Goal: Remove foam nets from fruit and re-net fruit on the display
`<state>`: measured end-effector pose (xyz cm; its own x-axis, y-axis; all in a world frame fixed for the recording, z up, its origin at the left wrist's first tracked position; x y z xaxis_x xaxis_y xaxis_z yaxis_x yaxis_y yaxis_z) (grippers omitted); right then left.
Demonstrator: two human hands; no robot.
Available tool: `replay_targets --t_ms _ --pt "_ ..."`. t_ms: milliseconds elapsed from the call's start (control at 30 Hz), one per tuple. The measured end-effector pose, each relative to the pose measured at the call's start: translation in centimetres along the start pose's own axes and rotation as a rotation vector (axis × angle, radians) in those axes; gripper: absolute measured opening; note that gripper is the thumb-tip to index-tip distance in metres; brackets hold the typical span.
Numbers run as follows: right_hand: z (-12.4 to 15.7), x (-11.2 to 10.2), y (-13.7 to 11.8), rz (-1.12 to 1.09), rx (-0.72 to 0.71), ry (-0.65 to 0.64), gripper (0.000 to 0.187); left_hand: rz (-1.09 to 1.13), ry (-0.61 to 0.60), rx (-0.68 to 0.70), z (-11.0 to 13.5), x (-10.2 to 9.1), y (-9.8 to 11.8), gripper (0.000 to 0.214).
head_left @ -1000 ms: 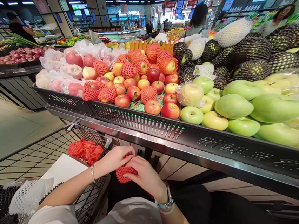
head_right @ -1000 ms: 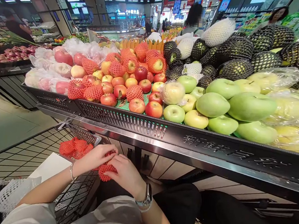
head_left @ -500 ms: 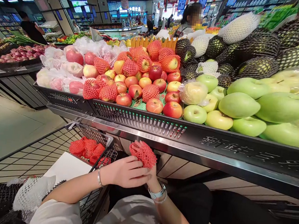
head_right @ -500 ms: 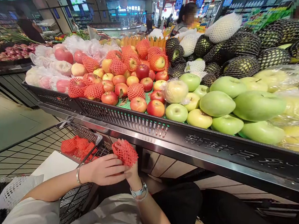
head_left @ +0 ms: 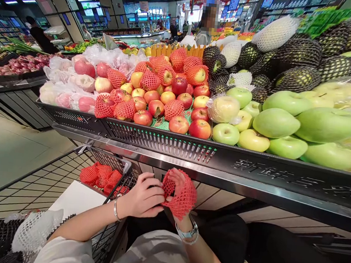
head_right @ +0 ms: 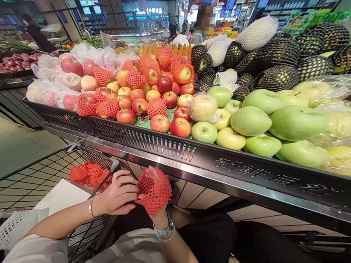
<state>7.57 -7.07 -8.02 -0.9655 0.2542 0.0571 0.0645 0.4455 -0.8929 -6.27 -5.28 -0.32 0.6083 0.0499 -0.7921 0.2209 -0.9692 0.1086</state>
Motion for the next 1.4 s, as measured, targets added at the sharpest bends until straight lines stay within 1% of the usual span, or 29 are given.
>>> replay_targets --t_ms 67,133,167,200,233,300,333,367,400,500,567,667,733,767,800,833,900,967,1000,1033,1067,1100,1167,1200,1233,1267,1333,1400 --pt "-0.2 -0.5 -0.1 -0.081 -0.039 0.018 0.077 0.05 -0.014 0.029 0.1 -0.1 -0.1 0.017" --pt "-0.4 -1.2 0.1 -0.065 -0.093 -0.014 0.08 0.104 -0.004 0.054 -0.1 -0.5 -0.6 0.023" --pt "-0.5 -1.6 0.2 -0.037 -0.117 -0.032 0.081 0.119 0.023 0.034 -0.5 -0.9 -1.1 0.025" --pt "-0.5 -2.0 0.4 -0.014 -0.136 -0.043 0.08 0.118 0.063 -0.023 -1.2 -1.3 -1.7 0.026" --pt "-0.6 -2.4 0.5 0.003 -0.15 -0.051 0.079 0.105 0.106 -0.112 -2.2 -1.8 -2.4 0.027" --pt "-0.8 -3.0 0.4 0.03 -0.169 -0.068 0.075 0.046 0.173 -0.337 -4.9 -2.7 -4.3 0.03" --pt "-0.8 -3.3 0.2 0.044 -0.179 -0.073 0.073 0.009 0.174 -0.432 -6.6 -3.1 -5.4 0.034" --pt "-0.9 -3.5 -0.2 0.064 -0.192 -0.078 0.072 -0.033 0.154 -0.501 -8.3 -3.3 -6.5 0.04" --pt "-0.9 -3.7 -0.6 0.087 -0.211 -0.083 0.072 -0.084 0.094 -0.559 -10.0 -3.4 -7.6 0.048" --pt "-0.9 -4.0 -1.7 0.148 -0.259 -0.099 0.07 -0.23 -0.148 -0.733 -14.0 -3.0 -10.3 0.064" --pt "-0.9 -4.3 -2.0 0.167 -0.277 -0.092 0.069 -0.273 -0.257 -0.783 -15.6 -2.5 -11.1 0.07" --pt "-1.2 -5.1 -1.7 0.209 -0.296 -0.058 0.07 -0.287 -0.301 -0.764 -16.3 -1.9 -11.3 0.071" --pt "-1.4 -5.7 -1.3 0.27 -0.321 -0.038 0.069 -0.297 -0.272 -0.757 -16.1 -2.1 -11.3 0.065" --pt "-1.6 -6.0 -1.2 0.301 -0.324 -0.029 0.069 -0.298 -0.232 -0.76 -15.8 -2.3 -11.3 0.062" --pt "-1.7 -6.2 -1.1 0.322 -0.318 -0.018 0.068 -0.293 -0.167 -0.762 -15.5 -2.7 -11.4 0.06" --pt "-1.8 -6.3 -1.0 0.33 -0.302 -0.004 0.067 -0.274 -0.074 -0.759 -15.0 -3.2 -11.3 0.059" --pt "-2.1 -6.4 -0.8 0.315 -0.249 0.026 0.066 -0.152 0.177 -0.717 -13.7 -4.1 -11.0 0.062" --pt "-2.2 -6.3 -0.7 0.289 -0.211 0.058 0.065 0.076 0.436 -0.641 -11.8 -4.4 -10.1 0.069" --pt "-2.3 -6.2 -0.7 0.284 -0.2 0.069 0.065 0.214 0.528 -0.609 -10.6 -4.1 -9.3 0.072" --pt "-2.4 -6.1 -0.6 0.286 -0.197 0.075 0.064 0.359 0.577 -0.597 -9.3 -3.6 -8.5 0.074" --pt "-2.4 -5.9 -0.6 0.297 -0.2 0.074 0.064 0.502 0.581 -0.611 -8.0 -2.8 -7.5 0.075" --pt "-2.4 -5.8 -0.6 0.314 -0.209 0.07 0.064 0.649 0.53 -0.65 -6.7 -1.8 -6.6 0.076" --pt "-2.4 -5.4 -0.7 0.357 -0.235 0.058 0.067 0.897 0.364 -0.754 -4.3 0.4 -4.9 0.075" --pt "-2.3 -5.2 -0.7 0.373 -0.243 0.048 0.068 0.98 0.295 -0.793 -3.4 1.4 -4.2 0.073" --pt "-2.2 -4.9 -0.8 0.373 -0.237 0.028 0.069 1.036 0.252 -0.817 -2.7 2.2 -3.8 0.071" --pt "-2.1 -4.7 -0.8 0.343 -0.211 0.006 0.07 1.073 0.228 -0.827 -2.2 2.8 -3.5 0.067" --pt "-1.9 -4.1 -0.9 0.188 -0.096 -0.047 0.072 1.125 0.194 -0.824 -1.6 3.7 -3.4 0.062" --pt "-1.8 -3.4 -0.9 -0.037 0.057 -0.104 0.062 1.164 0.124 -0.821 -1.5 4.0 -3.5 0.059"
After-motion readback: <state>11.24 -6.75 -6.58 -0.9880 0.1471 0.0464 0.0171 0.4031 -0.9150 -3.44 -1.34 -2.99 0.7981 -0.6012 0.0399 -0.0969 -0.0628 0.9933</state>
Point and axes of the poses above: each hand's wrist, its own z-axis away from the middle knuckle, its own x-axis out of the palm, y = z × x, the point moved 1 cm from there along -z, towards the middle knuckle, and after that the axes turned 5 degrees about z, right-handed, at the moved point
